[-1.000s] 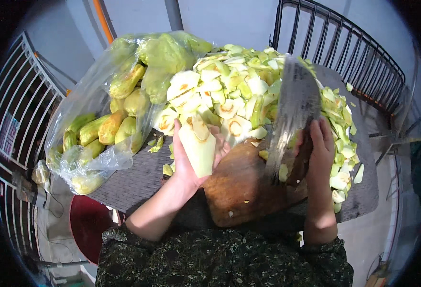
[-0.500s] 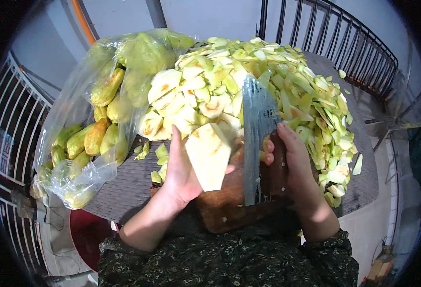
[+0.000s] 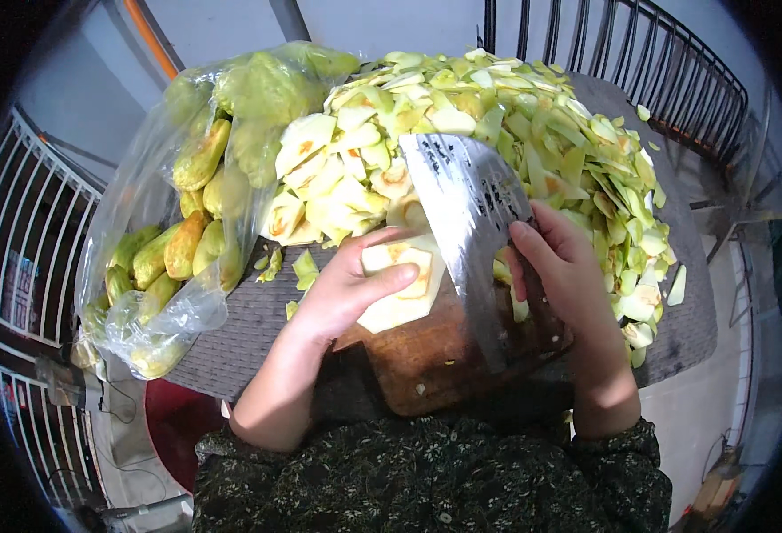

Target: The person slices green papayas using a large cleaver, placing the sliced pieces into a red bucket.

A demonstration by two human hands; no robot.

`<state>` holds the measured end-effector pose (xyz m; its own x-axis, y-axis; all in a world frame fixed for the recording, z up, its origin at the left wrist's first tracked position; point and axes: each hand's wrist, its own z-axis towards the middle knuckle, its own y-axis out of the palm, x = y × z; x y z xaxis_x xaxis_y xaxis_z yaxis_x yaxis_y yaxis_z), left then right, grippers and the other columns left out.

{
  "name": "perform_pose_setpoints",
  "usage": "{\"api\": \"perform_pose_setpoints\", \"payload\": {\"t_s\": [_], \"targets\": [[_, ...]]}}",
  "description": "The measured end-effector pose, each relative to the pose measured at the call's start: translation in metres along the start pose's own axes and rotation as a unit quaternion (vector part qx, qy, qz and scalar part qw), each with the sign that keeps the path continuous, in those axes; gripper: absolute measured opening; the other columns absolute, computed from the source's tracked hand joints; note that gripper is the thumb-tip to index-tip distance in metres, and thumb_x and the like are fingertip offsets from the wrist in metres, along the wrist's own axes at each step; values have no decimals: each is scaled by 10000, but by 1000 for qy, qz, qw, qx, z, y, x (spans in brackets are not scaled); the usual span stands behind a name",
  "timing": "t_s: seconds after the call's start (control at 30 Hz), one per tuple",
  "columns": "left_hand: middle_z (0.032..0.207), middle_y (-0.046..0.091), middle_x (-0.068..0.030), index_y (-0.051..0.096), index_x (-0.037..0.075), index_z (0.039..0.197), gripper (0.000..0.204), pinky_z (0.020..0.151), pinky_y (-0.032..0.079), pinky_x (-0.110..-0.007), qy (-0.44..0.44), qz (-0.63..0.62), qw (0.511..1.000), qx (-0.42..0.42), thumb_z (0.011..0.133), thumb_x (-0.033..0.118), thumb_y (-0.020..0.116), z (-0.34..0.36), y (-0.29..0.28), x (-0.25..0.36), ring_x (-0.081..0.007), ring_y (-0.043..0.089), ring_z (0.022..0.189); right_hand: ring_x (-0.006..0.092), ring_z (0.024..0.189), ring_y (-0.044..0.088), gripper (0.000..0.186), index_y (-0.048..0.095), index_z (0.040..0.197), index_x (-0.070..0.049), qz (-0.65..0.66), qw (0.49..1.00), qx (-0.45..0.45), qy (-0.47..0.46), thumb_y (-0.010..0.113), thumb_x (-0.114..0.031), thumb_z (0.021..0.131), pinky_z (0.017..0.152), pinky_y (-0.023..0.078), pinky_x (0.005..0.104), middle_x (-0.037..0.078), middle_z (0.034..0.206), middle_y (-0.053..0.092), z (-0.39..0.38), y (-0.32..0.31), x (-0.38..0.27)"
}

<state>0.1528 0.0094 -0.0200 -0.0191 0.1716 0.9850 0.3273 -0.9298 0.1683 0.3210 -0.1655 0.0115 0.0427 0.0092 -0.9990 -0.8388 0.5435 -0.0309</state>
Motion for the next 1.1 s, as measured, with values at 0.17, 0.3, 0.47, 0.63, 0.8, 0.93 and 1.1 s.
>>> {"api": "perform_pose_setpoints", "payload": {"t_s": [0.17,0.3,0.47,0.63,0.8,0.93,1.1], "targets": [[1036,618,-41,496,-33,1237,484,793,473,-238,-66,35,992,-97,858,214,669,-2,-9,0,-91,573,913,73,461,466,186,535,888,-21,-79,994,-64,34,517,-200,935,439,368,222,-16,578,495,-4,-5,-10],[1003,624,-31,532,-24,1194,431,753,480,-235,-98,36,991,-88,858,209,667,-2,-5,-2,-77,575,873,80,449,465,221,500,802,-35,-109,991,-69,47,524,-214,930,431,362,230,-10,564,491,-2,-3,-4],[920,635,-18,601,-8,1077,389,721,478,-236,-108,33,993,-26,856,305,670,-3,3,-5,-85,584,817,75,432,454,213,495,821,-59,-45,994,-53,79,497,-233,944,414,344,210,-12,580,490,3,9,11],[957,646,-41,605,-16,1079,371,752,479,-235,-66,-11,998,21,878,293,644,-3,13,-9,-92,596,849,75,452,453,193,502,885,-59,11,996,-31,86,480,-238,955,424,344,196,-7,614,480,8,14,27],[974,657,-59,598,-18,1101,352,767,490,-244,-22,-32,998,57,898,269,619,-1,20,-12,-108,618,852,75,450,449,176,498,923,-64,40,997,20,61,473,-235,959,426,343,192,-10,617,474,5,29,33],[950,659,-60,586,-16,1106,354,755,500,-254,2,-66,994,85,907,276,605,1,27,-18,-119,627,838,78,452,459,168,486,938,-75,77,994,45,68,469,-241,961,420,352,196,-12,623,477,3,36,41],[933,657,-69,576,-21,1107,375,752,507,-260,17,-93,990,109,910,297,597,1,32,-23,-127,631,839,126,454,492,204,461,877,-61,199,973,59,102,453,-244,967,430,413,256,18,598,488,-3,45,38]]}}
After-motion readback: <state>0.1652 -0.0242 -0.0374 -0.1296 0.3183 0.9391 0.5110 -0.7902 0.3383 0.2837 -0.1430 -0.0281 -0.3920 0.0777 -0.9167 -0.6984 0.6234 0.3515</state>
